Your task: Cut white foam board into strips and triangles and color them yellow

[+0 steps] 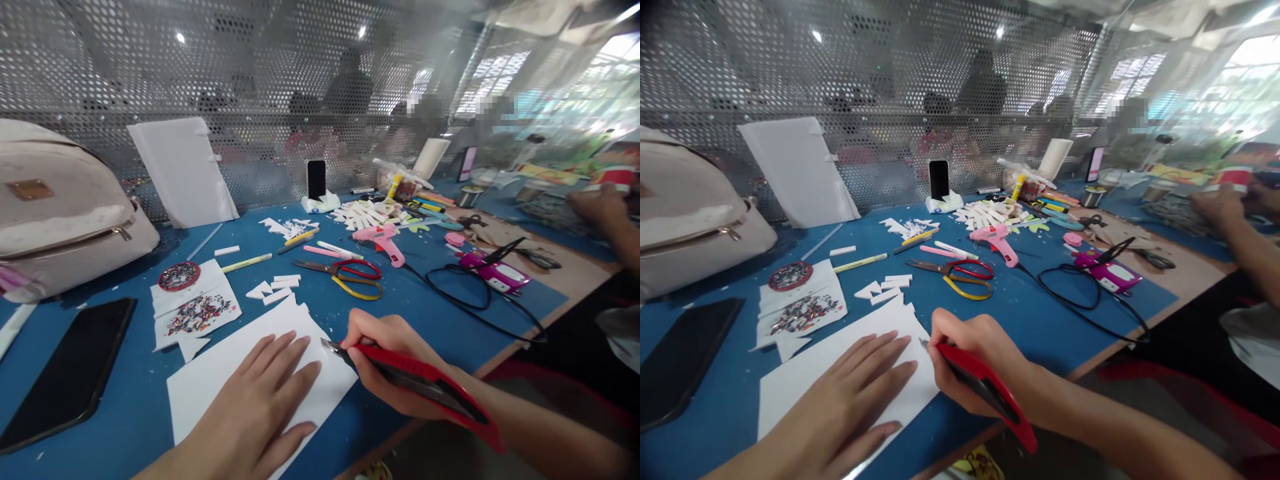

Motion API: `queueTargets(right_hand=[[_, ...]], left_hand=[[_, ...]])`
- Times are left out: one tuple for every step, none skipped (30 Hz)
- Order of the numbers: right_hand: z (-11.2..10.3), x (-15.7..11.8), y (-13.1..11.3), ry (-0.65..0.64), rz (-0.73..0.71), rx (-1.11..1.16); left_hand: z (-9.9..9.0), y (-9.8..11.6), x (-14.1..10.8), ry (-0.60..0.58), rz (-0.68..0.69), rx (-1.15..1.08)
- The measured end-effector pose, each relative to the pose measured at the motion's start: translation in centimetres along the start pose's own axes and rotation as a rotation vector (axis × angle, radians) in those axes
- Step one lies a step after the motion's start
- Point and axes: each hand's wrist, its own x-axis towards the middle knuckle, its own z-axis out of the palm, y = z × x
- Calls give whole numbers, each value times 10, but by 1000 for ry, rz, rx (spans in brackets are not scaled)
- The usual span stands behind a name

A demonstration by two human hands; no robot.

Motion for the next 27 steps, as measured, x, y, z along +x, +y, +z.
queueTargets(right_hand=[[-1,-1,-2,-15,17,3],[-2,-1,-4,-26,30,5],[-3,-1,-6,-31,36,7],[-4,-1,-8,-31,37,9],[-4,-2,-9,-32,36,13],[-5,-2,-10,-34,35,18],[-5,-2,-10,-38,34,23],[-5,-2,-10,-42,33,27],[-5,-3,-10,-47,32,26],[-5,-3,-9,-49,31,20],[-5,-4,-8,-46,30,14],[-5,-5,-8,-45,29,9],[-5,-5,-8,-42,29,5],[-5,-6,-8,-38,31,0],[-5,-6,-8,-30,35,-5],[-6,-7,-8,-22,39,-8],[-6,-7,-8,-15,43,-9],[-7,-7,-9,-10,44,-8],[-7,-7,-9,-5,46,-5],[-7,-7,-9,-4,48,0],[-8,-7,-10,-7,50,5],[-7,-7,-10,-9,54,10],[-7,-6,-10,-12,59,11],[-7,-6,-10,-15,62,12],[-7,-6,-10,-18,64,11],[-6,-6,-9,-21,63,11],[-6,-6,-9,-18,60,11]], left_hand=[[0,0,0,2,-2,-3],[0,0,0,7,-2,-7],[1,0,0,11,-4,-12],[1,0,0,14,-3,-15],[1,0,-1,15,-2,-17],[1,0,-1,14,0,-18],[1,0,-1,10,-1,-18],[1,0,-1,6,0,-18],[1,0,-1,2,-2,-18],[0,1,-1,-1,-3,-16],[0,1,-1,-3,-5,-13],[0,1,-1,-7,-4,-11],[0,1,-1,-12,-5,-10],[0,1,-1,-14,-6,-12],[0,1,-1,-14,-7,-17],[0,1,0,-11,-7,-23],[0,1,0,-7,-8,-27],[0,0,0,-5,-10,-30],[0,0,0,-3,-10,-31],[0,0,0,-4,-10,-30],[0,0,0,-6,-11,-27],[0,0,0,-10,-12,-23],[0,0,0,-13,-10,-19],[0,0,0,-19,-9,-15],[0,0,0,-24,-7,-10],[-1,0,0,-30,-6,-4],[-1,0,0,-34,-5,2]])
